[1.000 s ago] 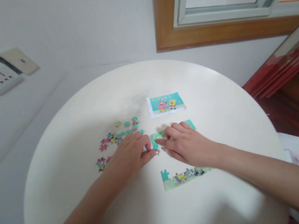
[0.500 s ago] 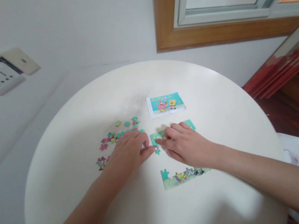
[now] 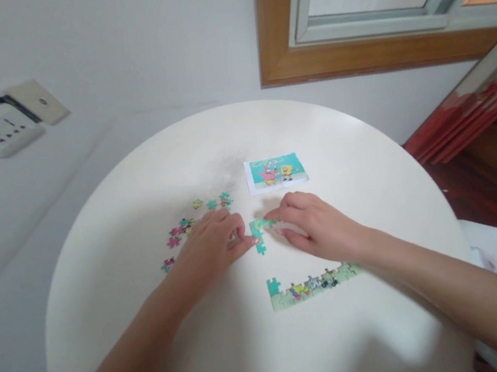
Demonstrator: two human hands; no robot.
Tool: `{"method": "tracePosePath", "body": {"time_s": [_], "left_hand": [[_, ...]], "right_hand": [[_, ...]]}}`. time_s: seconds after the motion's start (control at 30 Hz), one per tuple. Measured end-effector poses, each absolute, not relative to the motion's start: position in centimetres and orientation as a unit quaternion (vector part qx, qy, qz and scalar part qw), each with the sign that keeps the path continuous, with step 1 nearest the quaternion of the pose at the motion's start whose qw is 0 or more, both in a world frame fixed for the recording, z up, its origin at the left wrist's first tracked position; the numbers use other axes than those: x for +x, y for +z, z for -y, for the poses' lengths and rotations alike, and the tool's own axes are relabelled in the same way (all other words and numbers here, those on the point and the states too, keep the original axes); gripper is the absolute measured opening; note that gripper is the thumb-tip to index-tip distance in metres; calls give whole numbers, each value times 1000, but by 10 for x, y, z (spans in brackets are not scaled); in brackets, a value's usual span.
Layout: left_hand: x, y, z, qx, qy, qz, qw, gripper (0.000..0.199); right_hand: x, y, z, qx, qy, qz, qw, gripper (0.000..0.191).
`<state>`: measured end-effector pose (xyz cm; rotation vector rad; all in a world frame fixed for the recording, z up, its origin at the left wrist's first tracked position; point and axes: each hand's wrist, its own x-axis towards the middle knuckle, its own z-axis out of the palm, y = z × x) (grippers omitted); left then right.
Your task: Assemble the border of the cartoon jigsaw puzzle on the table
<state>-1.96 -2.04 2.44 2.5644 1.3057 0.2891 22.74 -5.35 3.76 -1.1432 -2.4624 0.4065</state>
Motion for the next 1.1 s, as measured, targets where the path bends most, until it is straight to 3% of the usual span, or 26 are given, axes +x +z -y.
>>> {"method": "tracePosePath", "body": {"time_s": [0.1, 0.27, 0.37, 0.5, 0.8, 1.1], "left_hand": [[-24, 37, 27, 878, 115, -441, 145, 21], [-26, 56, 57, 902, 49, -360, 234, 15], [-20, 56, 72, 898, -4, -349, 268, 23], [-10, 50, 78, 899, -23, -352, 258, 30], [-6, 46, 76, 900, -27, -365, 238, 24], [-11, 41, 65, 905, -5, -388, 174, 24]], "right_hand": [[255, 61, 56, -415, 198, 848, 264, 27], [305, 74, 87, -453, 253, 842, 149, 26], [319, 57, 112, -480, 254, 833, 106, 44], [324, 36, 128, -515, 236, 819, 92, 61], [322, 25, 114, -485, 217, 835, 139, 51], [325, 14, 95, -447, 205, 859, 145, 56]]}}
